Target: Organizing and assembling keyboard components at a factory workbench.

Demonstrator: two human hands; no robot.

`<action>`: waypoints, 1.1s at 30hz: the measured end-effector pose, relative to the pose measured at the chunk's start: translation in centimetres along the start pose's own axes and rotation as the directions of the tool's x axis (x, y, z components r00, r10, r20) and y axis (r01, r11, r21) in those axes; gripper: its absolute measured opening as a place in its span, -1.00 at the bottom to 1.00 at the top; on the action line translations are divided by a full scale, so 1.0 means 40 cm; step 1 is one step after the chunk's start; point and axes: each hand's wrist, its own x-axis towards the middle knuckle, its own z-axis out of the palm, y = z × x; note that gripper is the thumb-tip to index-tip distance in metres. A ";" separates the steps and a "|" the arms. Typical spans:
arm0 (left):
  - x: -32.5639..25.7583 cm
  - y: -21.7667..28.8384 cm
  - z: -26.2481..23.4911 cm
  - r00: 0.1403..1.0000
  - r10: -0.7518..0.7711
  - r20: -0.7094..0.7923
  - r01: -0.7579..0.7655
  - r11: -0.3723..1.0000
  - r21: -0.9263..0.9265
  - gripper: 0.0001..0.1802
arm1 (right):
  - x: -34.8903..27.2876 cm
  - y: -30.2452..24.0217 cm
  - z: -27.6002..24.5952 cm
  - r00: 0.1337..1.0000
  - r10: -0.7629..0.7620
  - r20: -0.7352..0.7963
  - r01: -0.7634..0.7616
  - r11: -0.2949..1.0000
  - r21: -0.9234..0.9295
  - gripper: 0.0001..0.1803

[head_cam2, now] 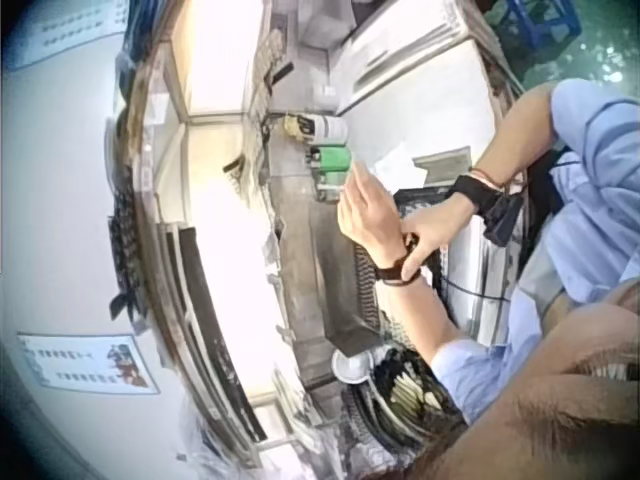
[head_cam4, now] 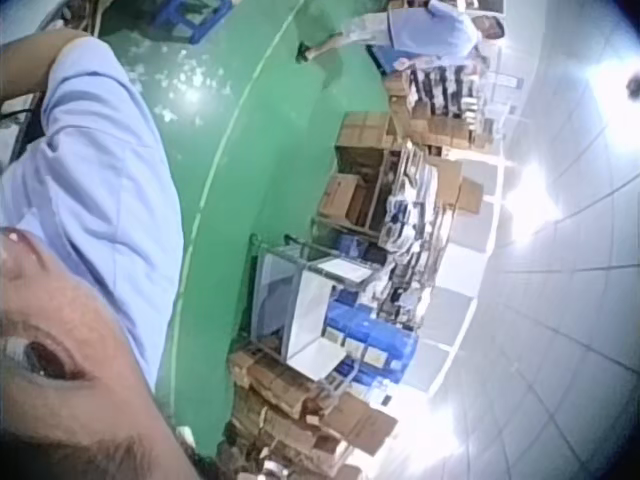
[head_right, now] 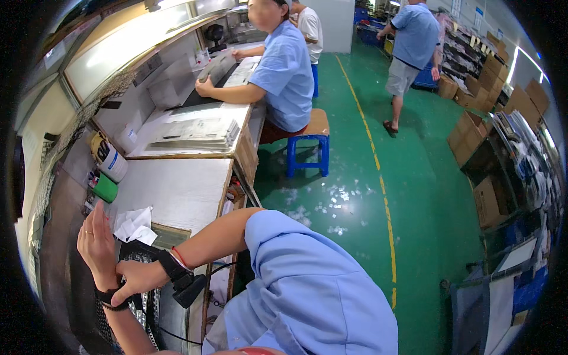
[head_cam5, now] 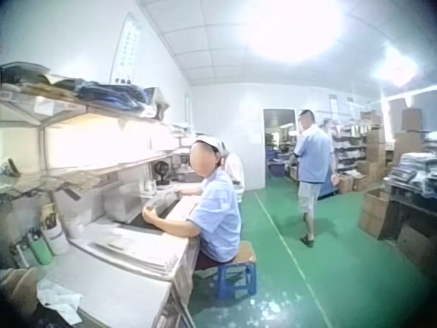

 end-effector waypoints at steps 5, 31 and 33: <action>-0.074 0.013 -0.093 0.951 -0.306 -0.050 0.286 0.928 -0.240 -0.64 | -0.023 -0.045 0.008 0.971 0.014 0.237 0.014 0.993 -0.116 -0.24; -0.269 0.061 -0.095 0.359 -0.793 0.492 0.263 -0.420 -0.869 -0.38 | 0.375 -0.013 0.137 0.993 -0.097 0.069 0.011 0.652 0.758 -0.62; -0.266 0.047 -0.089 0.279 -0.808 0.519 0.243 -0.464 -0.852 -0.44 | 0.402 -0.002 0.141 0.987 -0.133 0.092 0.011 0.622 0.783 -0.60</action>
